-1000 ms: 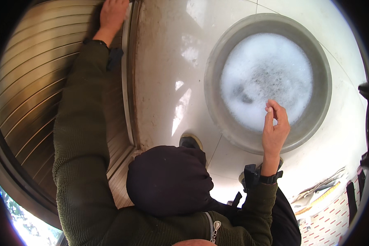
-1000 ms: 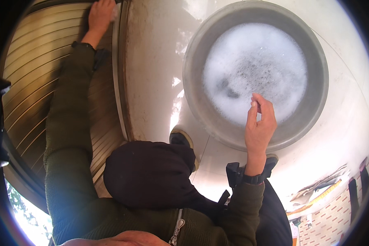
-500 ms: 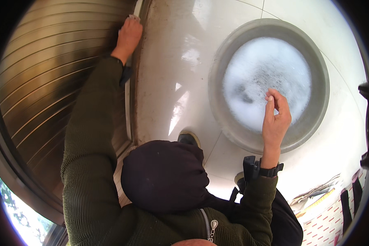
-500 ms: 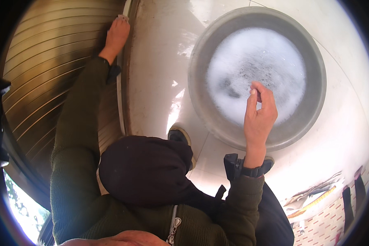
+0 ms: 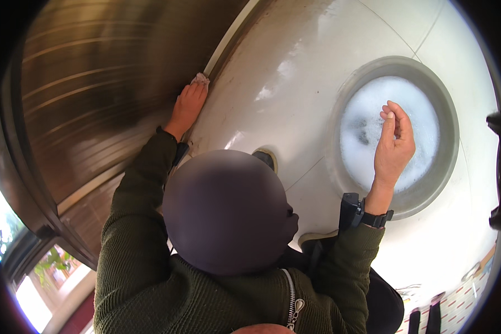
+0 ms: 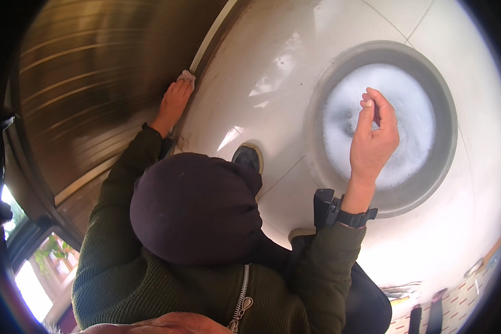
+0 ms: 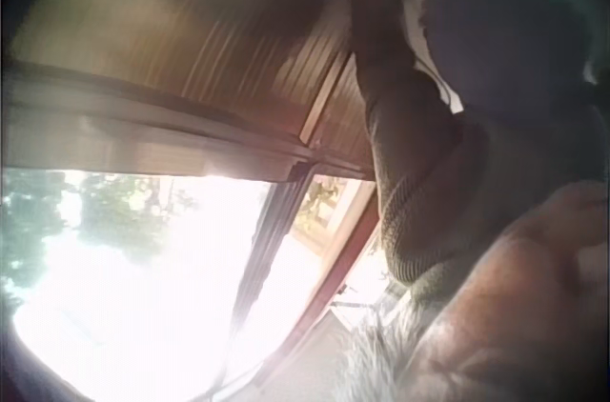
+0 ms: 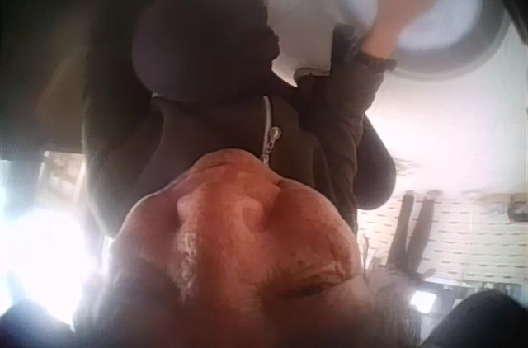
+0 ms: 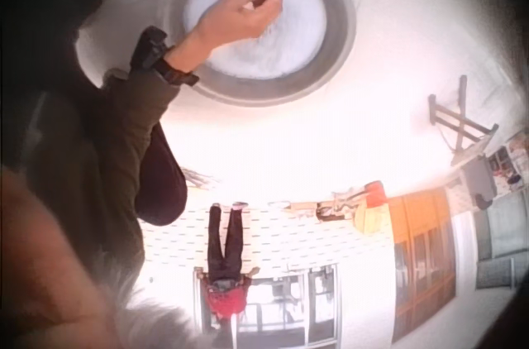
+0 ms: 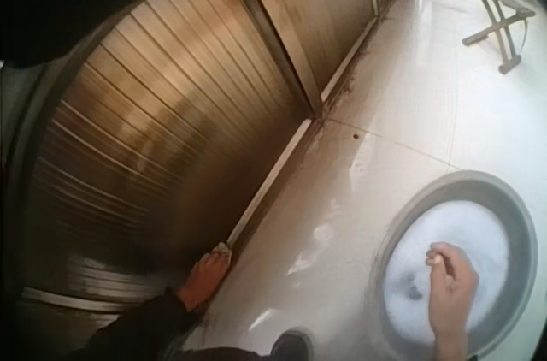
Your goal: The person wipes a metal window frame with a cloth, repeatedly dipping the cloth into a basin of soapy water to clean the surface. The person wrings out the cloth and continues wiping the frame.
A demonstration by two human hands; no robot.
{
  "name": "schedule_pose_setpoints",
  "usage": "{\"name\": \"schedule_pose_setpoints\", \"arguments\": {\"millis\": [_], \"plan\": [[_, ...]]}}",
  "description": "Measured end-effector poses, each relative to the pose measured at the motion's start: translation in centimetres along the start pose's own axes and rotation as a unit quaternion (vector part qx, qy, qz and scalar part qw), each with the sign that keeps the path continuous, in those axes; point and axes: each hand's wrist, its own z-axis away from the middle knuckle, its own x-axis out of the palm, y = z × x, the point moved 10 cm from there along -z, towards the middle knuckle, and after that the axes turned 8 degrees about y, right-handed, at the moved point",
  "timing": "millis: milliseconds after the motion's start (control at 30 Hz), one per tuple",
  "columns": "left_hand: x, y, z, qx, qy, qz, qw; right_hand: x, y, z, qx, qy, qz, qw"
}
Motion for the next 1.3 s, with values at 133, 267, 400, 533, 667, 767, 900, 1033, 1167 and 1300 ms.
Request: {"name": "schedule_pose_setpoints", "arguments": {"millis": [133,267,400,533,667,767,900,1033,1167,1300], "plan": [[-0.5,-0.2,7.7,-0.072,-0.062,0.022,0.995,1.5,-0.5,0.5,-0.006,-0.015,-0.018,1.000],[-0.3,0.6,13.4,-0.102,-0.074,0.039,0.991,2.2,-0.3,0.8,-0.012,-0.022,-0.029,0.999],[1.8,-1.3,19.5,-0.270,-0.286,0.079,0.916,1.5,-0.5,0.6,-0.011,-0.014,-0.030,0.999],[-4.1,-2.5,18.2,-0.316,-0.098,0.082,0.940,1.9,-1.0,0.6,0.001,-0.028,-0.012,1.000],[-6.1,-2.1,16.7,-0.308,-0.004,0.069,0.949,1.7,-2.2,0.5,-0.001,-0.025,-0.023,0.999],[-4.3,-2.0,16.7,-0.337,-0.016,0.085,0.938,1.8,-2.8,0.5,-0.003,-0.035,-0.020,0.999],[-1.9,-2.6,17.1,-0.408,-0.021,0.069,0.910,1.3,-3.1,0.3,-0.002,-0.020,-0.027,0.999],[0.0,-2.8,16.9,-0.520,0.052,0.199,0.829,1.1,-2.8,0.1,-0.010,-0.019,-0.036,0.999],[-0.2,-3.1,15.8,-0.597,0.149,0.226,0.755,0.7,-2.1,-0.1,-0.002,-0.021,-0.036,0.999],[-0.6,-3.5,10.1,-0.550,0.194,0.271,0.766,1.1,-2.3,-0.2,-0.018,-0.029,-0.033,0.999]]}}
